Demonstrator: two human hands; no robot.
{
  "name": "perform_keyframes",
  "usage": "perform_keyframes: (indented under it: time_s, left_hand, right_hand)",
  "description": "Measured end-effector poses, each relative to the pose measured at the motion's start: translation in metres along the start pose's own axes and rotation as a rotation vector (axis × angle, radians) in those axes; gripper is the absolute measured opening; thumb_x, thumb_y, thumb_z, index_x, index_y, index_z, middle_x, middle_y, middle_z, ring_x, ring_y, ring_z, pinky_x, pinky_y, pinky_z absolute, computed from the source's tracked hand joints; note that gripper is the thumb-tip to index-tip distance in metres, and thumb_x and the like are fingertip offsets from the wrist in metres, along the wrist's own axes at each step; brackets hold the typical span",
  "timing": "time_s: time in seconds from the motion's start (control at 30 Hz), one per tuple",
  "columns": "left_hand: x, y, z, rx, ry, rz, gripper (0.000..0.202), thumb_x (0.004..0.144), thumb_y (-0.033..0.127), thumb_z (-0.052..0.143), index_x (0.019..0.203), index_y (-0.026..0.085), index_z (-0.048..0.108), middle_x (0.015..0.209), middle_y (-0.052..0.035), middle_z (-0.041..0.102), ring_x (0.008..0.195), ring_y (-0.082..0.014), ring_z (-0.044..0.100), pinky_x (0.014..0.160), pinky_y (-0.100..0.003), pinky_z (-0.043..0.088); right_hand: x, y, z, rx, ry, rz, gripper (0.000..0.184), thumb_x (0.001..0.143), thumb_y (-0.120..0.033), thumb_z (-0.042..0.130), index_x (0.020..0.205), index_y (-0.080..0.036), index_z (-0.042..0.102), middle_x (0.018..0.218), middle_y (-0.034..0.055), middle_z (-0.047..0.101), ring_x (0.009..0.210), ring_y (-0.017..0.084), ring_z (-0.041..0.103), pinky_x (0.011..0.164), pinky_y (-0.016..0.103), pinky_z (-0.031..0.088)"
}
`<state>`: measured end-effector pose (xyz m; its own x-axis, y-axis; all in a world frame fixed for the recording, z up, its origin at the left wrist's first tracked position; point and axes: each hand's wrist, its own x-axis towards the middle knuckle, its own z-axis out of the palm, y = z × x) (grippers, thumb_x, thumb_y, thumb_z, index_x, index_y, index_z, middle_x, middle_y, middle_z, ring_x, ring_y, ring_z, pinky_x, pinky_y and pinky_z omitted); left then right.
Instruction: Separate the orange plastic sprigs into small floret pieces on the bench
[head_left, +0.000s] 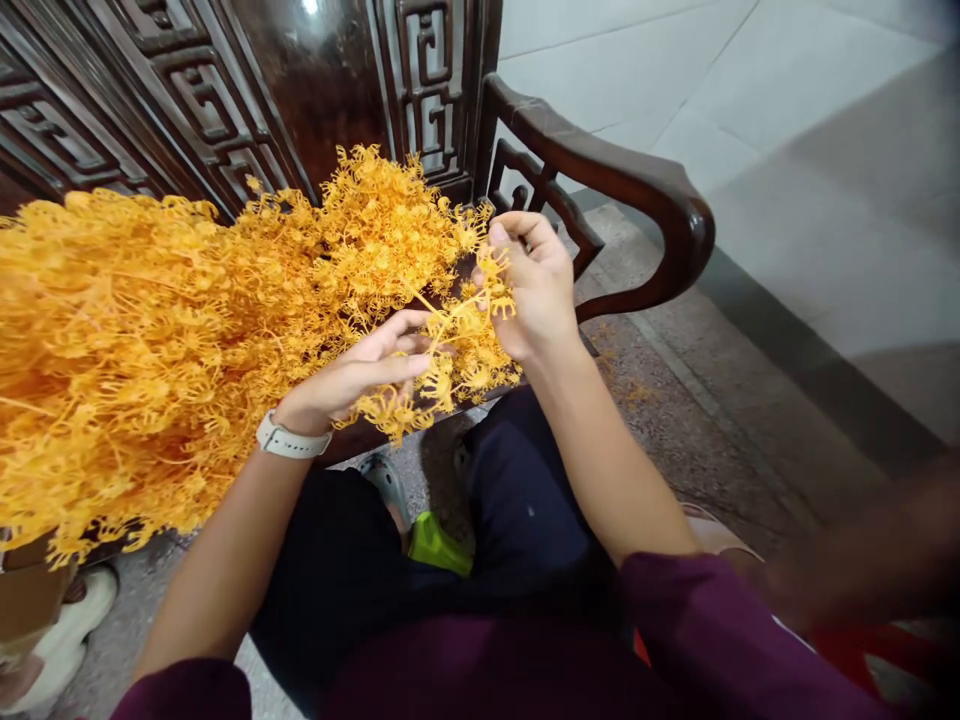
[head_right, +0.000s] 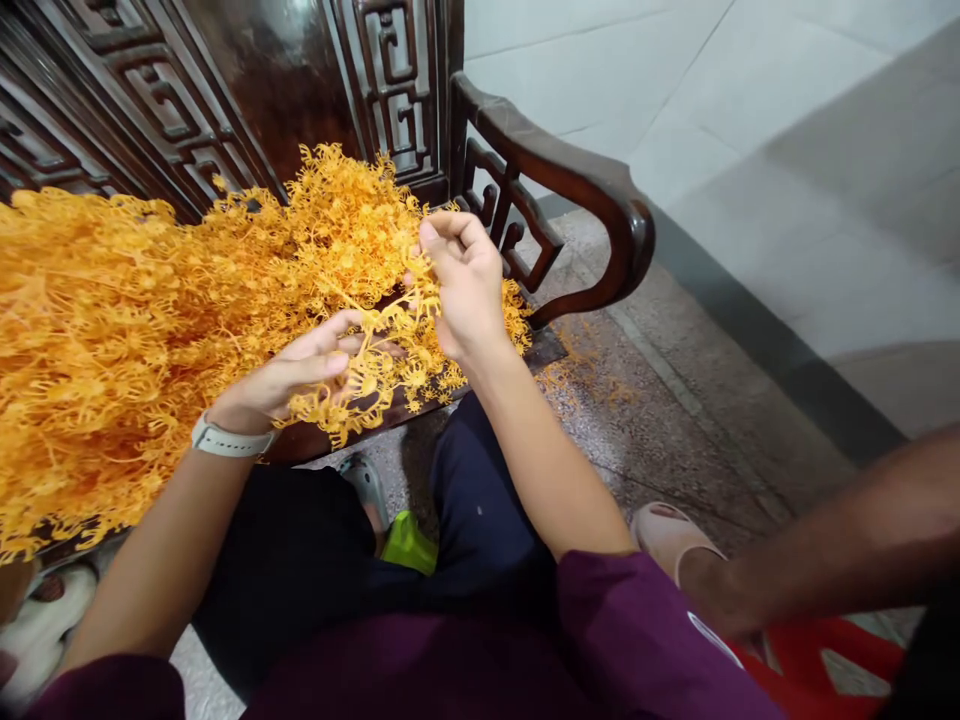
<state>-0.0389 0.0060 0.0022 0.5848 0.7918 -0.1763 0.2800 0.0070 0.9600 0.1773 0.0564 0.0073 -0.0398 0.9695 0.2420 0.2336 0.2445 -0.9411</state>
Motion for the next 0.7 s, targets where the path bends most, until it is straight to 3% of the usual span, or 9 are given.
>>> perform_keyframes:
  time_s: [0.13,0.2,0.33,0.43,0.57,0.7]
  left_hand:
    - [-0.007,0.006,-0.022,0.203,0.026,0.068,0.052,0.090,0.050,0.076,0.134,0.023,0.067,0.138,-0.0107,0.068,0.125,-0.0272,0.065,0.104,-0.036,0.055]
    - [-0.010,0.009,-0.032,0.293,0.015,0.069,0.048,0.088,0.049,0.080,0.126,0.022,0.072,0.133,-0.0093,0.071,0.127,-0.0277,0.064,0.111,-0.037,0.051]
    - [-0.017,0.009,-0.048,0.387,0.010,-0.001,0.046,0.084,0.049,0.085,0.121,0.023,0.078,0.123,-0.0068,0.077,0.112,-0.0248,0.071,0.101,-0.034,0.054]
    - [-0.024,0.004,-0.061,0.379,0.072,0.055,0.032,0.082,0.042,0.088,0.109,0.023,0.083,0.112,-0.0049,0.081,0.104,-0.0220,0.073,0.097,-0.031,0.054]
    - [-0.031,-0.008,-0.077,0.127,0.309,0.210,0.019,0.081,0.037,0.088,0.090,0.021,0.085,0.094,-0.0036,0.082,0.082,-0.0160,0.069,0.078,-0.027,0.053]
    - [-0.028,-0.022,-0.085,-0.291,0.597,0.217,0.031,0.065,0.038,0.095,0.079,0.016,0.080,0.087,-0.0044,0.079,0.068,-0.0132,0.061,0.054,-0.025,0.042]
  right_hand:
    - [0.001,0.010,-0.008,0.021,0.124,-0.100,0.045,0.100,-0.070,0.052,0.115,-0.029,0.060,0.101,0.0064,0.065,0.094,0.024,0.065,0.072,0.037,0.057]
    - [0.002,0.017,-0.008,0.055,0.115,-0.164,0.039,0.101,-0.064,0.056,0.109,-0.026,0.061,0.092,0.0044,0.063,0.087,0.022,0.063,0.073,0.037,0.056]
    - [0.003,0.025,-0.004,0.103,0.050,-0.241,0.035,0.098,-0.056,0.066,0.096,-0.022,0.061,0.081,0.0013,0.058,0.077,0.017,0.057,0.070,0.032,0.050]
    - [0.004,0.024,-0.006,0.120,-0.052,-0.215,0.035,0.097,-0.050,0.071,0.083,-0.021,0.058,0.079,0.0009,0.060,0.075,0.015,0.055,0.070,0.030,0.047]
    - [0.004,0.018,-0.014,0.133,-0.327,-0.080,0.038,0.098,-0.050,0.071,0.077,-0.019,0.060,0.070,-0.0004,0.063,0.068,0.013,0.055,0.067,0.029,0.044]
    - [0.002,0.010,-0.022,0.177,-0.631,-0.053,0.039,0.099,-0.051,0.071,0.082,-0.017,0.067,0.068,0.0001,0.068,0.066,0.011,0.058,0.067,0.028,0.043]
